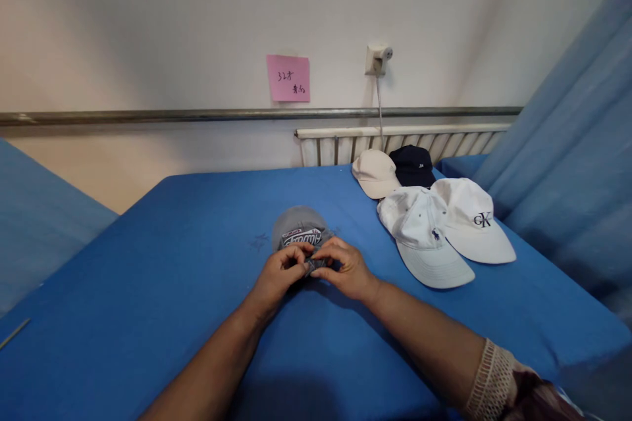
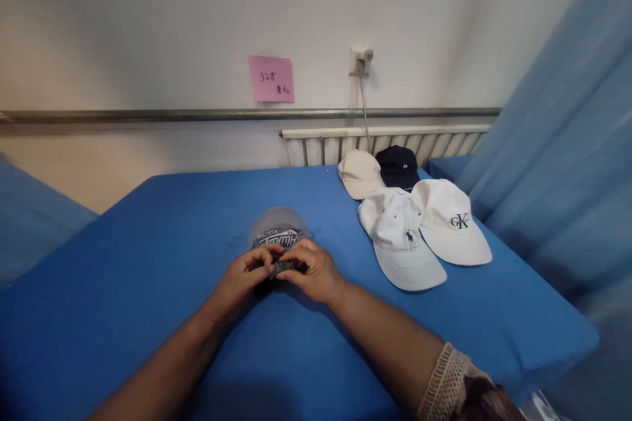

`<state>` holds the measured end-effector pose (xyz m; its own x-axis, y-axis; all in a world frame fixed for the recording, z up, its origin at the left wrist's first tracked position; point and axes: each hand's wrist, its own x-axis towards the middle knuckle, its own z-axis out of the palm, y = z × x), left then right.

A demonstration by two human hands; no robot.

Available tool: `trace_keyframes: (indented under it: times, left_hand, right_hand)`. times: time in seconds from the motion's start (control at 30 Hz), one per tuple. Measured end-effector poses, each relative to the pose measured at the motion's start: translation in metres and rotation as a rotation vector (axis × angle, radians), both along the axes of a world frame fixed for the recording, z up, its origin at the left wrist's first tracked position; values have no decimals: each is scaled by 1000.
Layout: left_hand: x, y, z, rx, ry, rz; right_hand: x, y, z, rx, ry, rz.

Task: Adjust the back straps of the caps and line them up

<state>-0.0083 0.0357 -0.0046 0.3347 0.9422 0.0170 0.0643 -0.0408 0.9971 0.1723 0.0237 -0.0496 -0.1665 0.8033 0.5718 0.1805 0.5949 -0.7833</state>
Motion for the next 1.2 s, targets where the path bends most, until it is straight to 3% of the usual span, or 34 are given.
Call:
trace_keyframes:
  times: [0.5,0.93,1.2]
  left_hand:
    - [2,2,1,0,71,-56]
    - [-6,4,1,-136,-21,-71]
    - [-2,4,0,-87,-17,-56]
  right_hand:
    - [-1,-5,7,39,-104,15]
    - [0,-1,2,58,2,-35]
    - [1,0,2,74,-19,-11]
